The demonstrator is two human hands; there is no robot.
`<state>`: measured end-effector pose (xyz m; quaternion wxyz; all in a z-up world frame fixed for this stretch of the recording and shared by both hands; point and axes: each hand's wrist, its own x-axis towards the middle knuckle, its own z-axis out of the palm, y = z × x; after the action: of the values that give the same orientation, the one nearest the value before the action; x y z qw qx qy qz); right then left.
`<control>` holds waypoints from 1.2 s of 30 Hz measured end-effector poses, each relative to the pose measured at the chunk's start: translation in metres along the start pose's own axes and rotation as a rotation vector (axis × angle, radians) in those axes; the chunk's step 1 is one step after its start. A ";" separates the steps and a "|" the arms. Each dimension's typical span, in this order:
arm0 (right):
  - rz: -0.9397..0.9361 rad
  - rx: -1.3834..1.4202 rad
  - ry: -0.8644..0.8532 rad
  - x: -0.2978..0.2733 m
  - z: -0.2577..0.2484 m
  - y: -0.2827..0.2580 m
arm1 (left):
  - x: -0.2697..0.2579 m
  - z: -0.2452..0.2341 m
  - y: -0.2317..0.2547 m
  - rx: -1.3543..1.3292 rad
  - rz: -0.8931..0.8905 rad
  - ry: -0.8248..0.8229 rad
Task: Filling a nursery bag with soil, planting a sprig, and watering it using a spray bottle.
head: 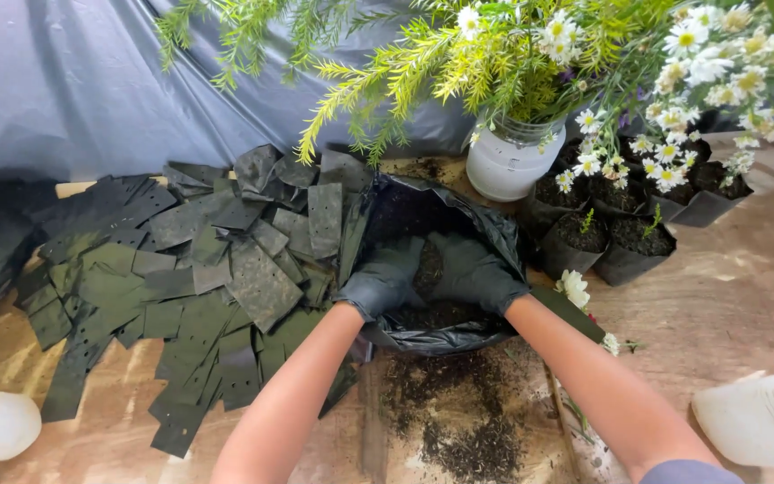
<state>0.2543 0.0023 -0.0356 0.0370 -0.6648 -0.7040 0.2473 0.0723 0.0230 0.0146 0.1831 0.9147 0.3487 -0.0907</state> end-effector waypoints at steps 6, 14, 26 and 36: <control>-0.127 0.121 0.207 0.019 0.033 0.036 | 0.062 0.071 -0.054 -0.097 0.097 0.332; 0.369 0.427 0.336 -0.021 -0.045 -0.080 | -0.017 -0.048 0.051 -0.317 -0.366 0.359; 0.079 0.290 0.050 0.002 -0.071 -0.006 | 0.056 -0.017 -0.028 -0.313 -0.033 0.115; 0.117 0.391 0.039 -0.019 -0.047 -0.044 | 0.008 0.003 0.013 0.005 -0.248 0.004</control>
<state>0.2337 -0.0016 0.0282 0.1646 -0.6892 -0.6020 0.3681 0.0864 0.0177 0.0132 0.1678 0.8651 0.4592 -0.1118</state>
